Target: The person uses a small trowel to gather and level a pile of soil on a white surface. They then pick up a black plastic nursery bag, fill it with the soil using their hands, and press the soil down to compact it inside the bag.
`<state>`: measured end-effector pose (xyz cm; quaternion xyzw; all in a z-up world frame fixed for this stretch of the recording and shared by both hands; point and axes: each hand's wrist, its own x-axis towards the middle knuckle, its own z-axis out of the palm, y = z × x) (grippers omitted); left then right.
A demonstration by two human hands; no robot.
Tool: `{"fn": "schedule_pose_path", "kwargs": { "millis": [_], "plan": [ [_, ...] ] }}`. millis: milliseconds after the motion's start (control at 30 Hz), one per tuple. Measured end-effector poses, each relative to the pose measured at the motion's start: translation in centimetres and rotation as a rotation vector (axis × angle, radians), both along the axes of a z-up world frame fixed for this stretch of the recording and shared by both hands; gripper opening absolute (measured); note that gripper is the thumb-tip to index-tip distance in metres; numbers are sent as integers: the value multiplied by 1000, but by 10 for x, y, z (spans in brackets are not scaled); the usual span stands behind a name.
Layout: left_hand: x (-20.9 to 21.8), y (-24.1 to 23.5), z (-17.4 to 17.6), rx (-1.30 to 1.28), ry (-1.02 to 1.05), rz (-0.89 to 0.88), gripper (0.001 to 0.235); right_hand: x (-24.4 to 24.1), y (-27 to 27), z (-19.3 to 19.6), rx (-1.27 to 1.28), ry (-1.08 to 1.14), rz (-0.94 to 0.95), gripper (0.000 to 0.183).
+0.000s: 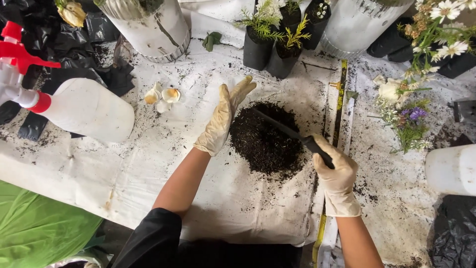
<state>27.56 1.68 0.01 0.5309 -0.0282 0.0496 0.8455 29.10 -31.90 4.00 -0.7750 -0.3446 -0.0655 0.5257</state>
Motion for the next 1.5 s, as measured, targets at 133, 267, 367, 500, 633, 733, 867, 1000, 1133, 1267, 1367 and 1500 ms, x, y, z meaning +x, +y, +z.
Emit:
{"fn": "schedule_pose_path", "kwargs": {
  "millis": [133, 267, 367, 500, 633, 733, 867, 1000, 1133, 1267, 1367, 1500],
  "plan": [
    [18, 11, -51, -145, -54, -58, 102, 4, 0, 4, 51, -86, -2, 34],
    [22, 14, -69, -515, -77, -155, 91, 16, -17, -27, 40, -144, 22, 37],
    [20, 13, -64, -984, -79, -265, 81, 16, -14, -24, 86, -140, 18, 33],
    [19, 14, -55, -1450, -75, -371, 73, 2, 8, 17, -141, -326, -76, 31],
    [18, 16, -48, -1923, -62, -469, 69, 10, -7, -17, -234, -403, -80, 32],
    [19, 17, -54, -2025, -31, -493, 69, 20, -15, -35, -230, -480, -39, 34],
    [60, 38, -150, -692, -101, -152, 92, 30, -32, -64, -104, -529, 49, 35],
    [5, 9, -19, 78, -49, 84, 108, 20, -14, -32, -216, -548, 36, 35],
    [8, 8, -26, 88, -35, 125, 109, 20, -16, -36, -170, -523, 53, 36],
    [5, 7, -16, 118, -55, 136, 107, 20, -14, -37, -162, -611, 59, 38],
    [12, 7, -29, 108, -59, 146, 107, 24, -8, -34, -90, -610, 138, 33],
    [14, 11, -31, 127, -76, 144, 106, 20, -9, -26, -157, -517, 99, 32]
  ]
}}
